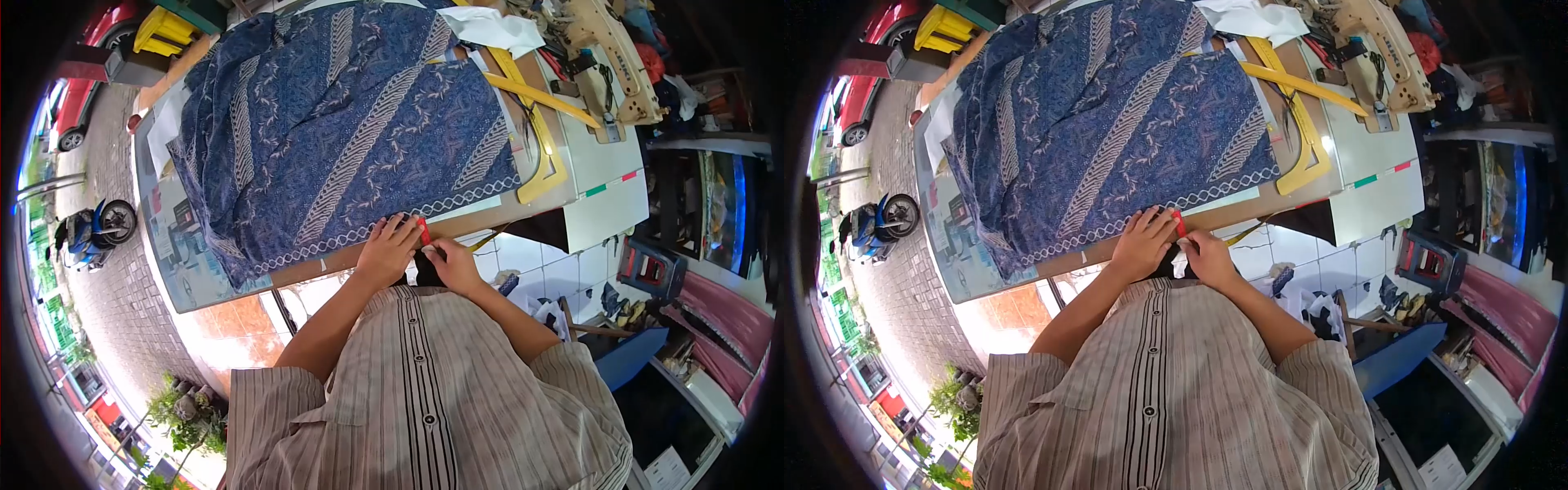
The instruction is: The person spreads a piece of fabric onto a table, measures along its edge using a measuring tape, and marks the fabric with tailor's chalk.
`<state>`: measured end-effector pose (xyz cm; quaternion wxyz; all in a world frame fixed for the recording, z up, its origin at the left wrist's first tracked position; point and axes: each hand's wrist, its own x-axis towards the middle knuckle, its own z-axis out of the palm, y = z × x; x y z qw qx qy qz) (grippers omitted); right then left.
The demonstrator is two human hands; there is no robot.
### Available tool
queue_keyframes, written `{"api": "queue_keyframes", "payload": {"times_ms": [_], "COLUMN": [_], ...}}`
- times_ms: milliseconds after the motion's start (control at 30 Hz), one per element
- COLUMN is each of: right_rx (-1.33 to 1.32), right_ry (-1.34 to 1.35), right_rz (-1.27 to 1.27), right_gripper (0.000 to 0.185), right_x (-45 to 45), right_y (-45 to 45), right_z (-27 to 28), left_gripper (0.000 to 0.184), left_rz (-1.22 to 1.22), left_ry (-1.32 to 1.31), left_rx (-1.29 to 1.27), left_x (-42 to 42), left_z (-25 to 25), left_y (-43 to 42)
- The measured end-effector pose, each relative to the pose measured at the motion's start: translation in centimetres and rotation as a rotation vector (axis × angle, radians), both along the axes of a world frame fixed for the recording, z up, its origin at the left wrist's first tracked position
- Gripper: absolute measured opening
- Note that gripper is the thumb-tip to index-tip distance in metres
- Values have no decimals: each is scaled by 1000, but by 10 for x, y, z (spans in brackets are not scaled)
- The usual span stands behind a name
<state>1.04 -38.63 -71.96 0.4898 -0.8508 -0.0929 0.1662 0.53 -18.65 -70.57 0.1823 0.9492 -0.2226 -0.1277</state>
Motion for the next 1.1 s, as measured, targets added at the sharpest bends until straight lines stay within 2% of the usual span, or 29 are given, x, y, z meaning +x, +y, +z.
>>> {"api": "queue_keyframes", "payload": {"times_ms": [67,133,167,200,267,300,400,533,600,733,1100], "right_rx": [17,-7,-24,-23,154,188,288,170,127,79,78], "right_ry": [16,89,137,129,279,312,356,345,352,337,338], "right_rz": [-28,-66,-82,-99,-265,-288,-316,-159,-143,-137,-115], "right_gripper": [16,16,15,15,13,14,18,22,25,26,25], "right_x": [-1,0,0,-1,-8,-11,-23,-37,-40,-36,-41], "right_y": [-2,1,3,6,12,17,42,73,82,84,80], "right_z": [-1,-2,-6,-10,-17,-20,-24,-12,-6,-4,-13], "left_gripper": [52,53,47,47,40,31,27,24,25,45,56], "left_rz": [-6,-1,71,53,178,235,282,197,57,-105,-111], "left_ry": [16,5,-26,-32,-134,-213,-184,-204,-190,-118,-21], "left_rx": [-15,-139,-293,-295,-383,-403,-283,-266,-251,-118,1], "left_x": [-2,-1,-1,-1,-7,-11,-26,-31,-29,-27,-31], "left_z": [-2,-4,-1,1,6,7,6,-1,-3,-4,-6], "left_y": [0,8,12,20,43,57,105,130,122,100,91]}}
